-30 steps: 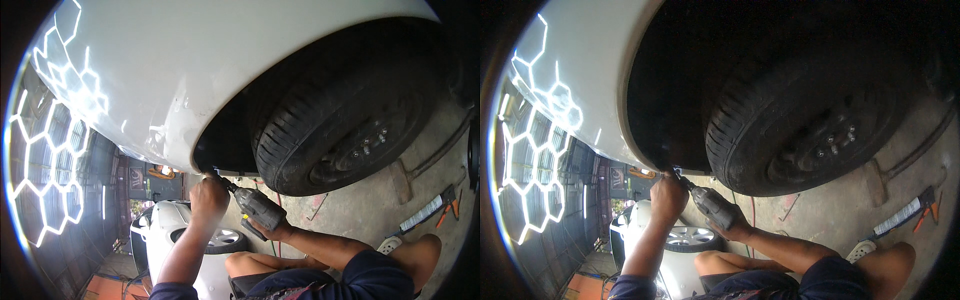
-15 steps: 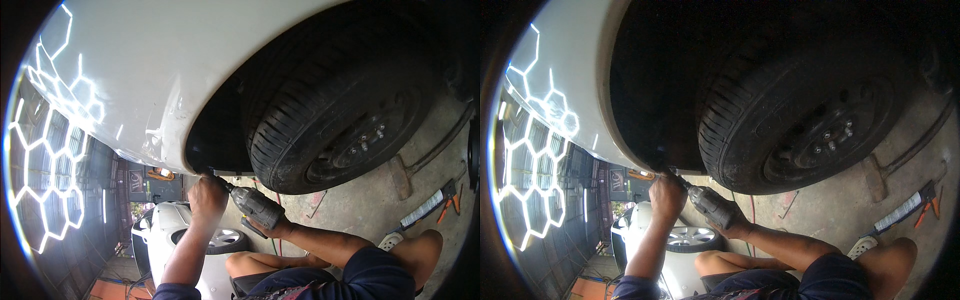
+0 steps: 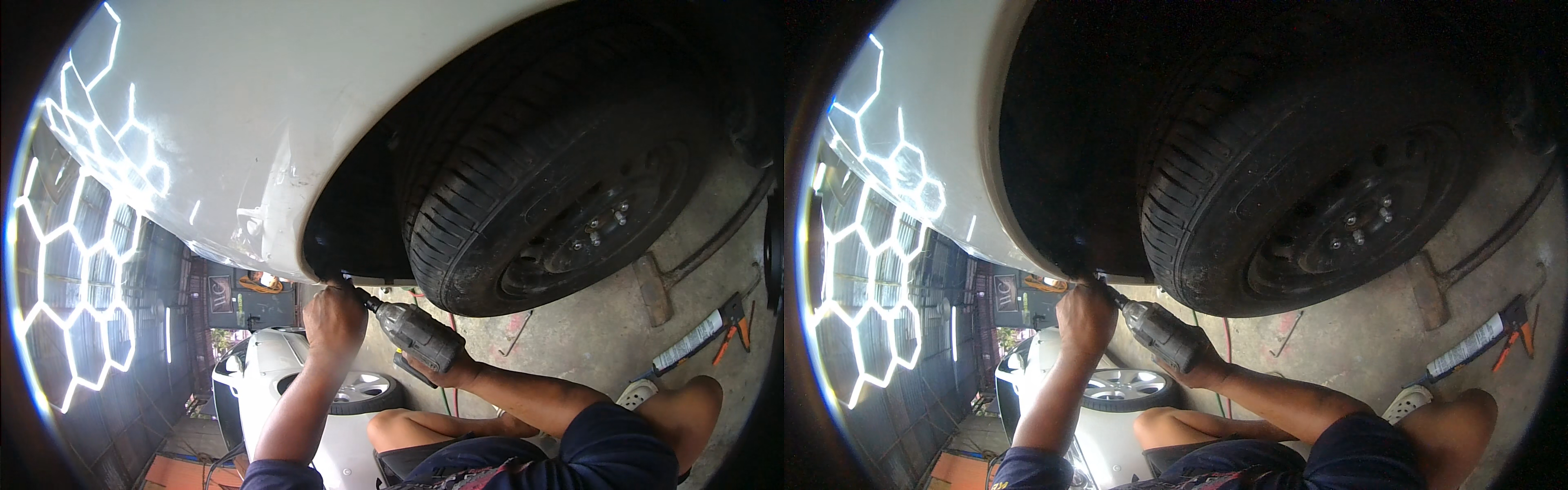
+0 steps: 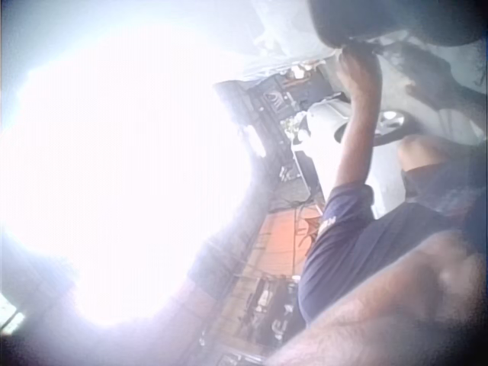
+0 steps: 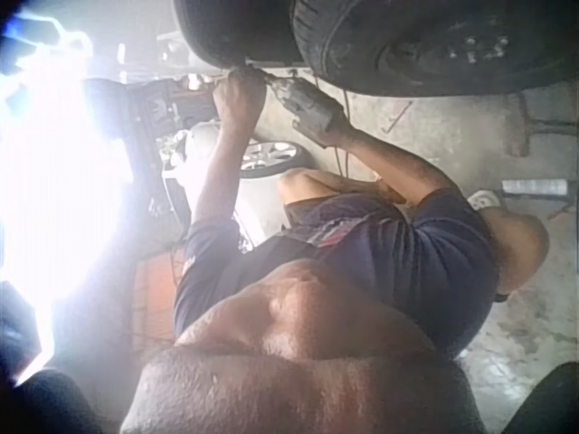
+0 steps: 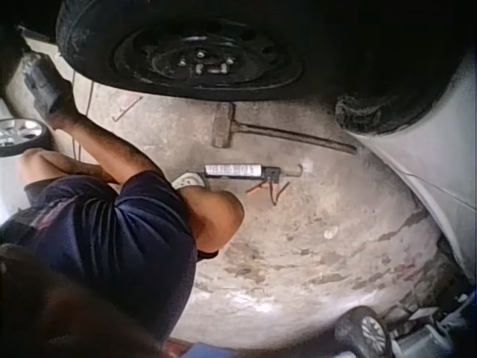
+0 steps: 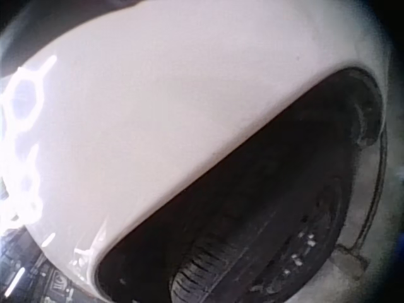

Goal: The person secures a car bumper by applying tape and using a power drill to drive a screw into the wheel well.

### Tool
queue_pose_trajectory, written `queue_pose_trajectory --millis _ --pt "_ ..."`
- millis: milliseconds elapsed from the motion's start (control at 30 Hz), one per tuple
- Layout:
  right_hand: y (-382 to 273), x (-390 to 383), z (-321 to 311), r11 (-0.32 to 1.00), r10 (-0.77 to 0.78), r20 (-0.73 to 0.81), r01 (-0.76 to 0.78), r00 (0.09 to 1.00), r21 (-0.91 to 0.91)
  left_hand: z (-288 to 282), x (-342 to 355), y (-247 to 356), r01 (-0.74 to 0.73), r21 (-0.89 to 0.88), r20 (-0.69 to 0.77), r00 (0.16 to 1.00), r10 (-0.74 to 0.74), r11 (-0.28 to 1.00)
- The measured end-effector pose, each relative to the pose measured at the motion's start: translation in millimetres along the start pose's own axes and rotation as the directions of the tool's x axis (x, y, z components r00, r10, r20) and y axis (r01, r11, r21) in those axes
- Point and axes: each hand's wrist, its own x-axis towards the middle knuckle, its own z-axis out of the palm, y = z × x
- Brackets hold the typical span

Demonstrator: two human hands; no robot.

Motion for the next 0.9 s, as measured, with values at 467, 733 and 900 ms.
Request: queue_pose_trajectory --millis 467,733,900 --pt "-0.7 2.2 2.9 1.0 -0.012 0.016 0.012 1.0 -0.021 4.2 0.9 -3.2 0.009 -0.003 -0.007 1.0 -0.01 1.0" --pt "-0.2 0.7 8.4 0.999 -0.004 -0.04 0.005 0.999 0.042 6.7 1.5 -6.8 -0.029 0.001 -0.009 1.0 0.029 1.0" --pt "-8.9 5.6 5.9 0.998 -0.034 -0.012 0.033 0.999 -0.052 4.0 -0.6 -7.1 -0.034 0.015 -0.034 0.999 0.035 0.999"
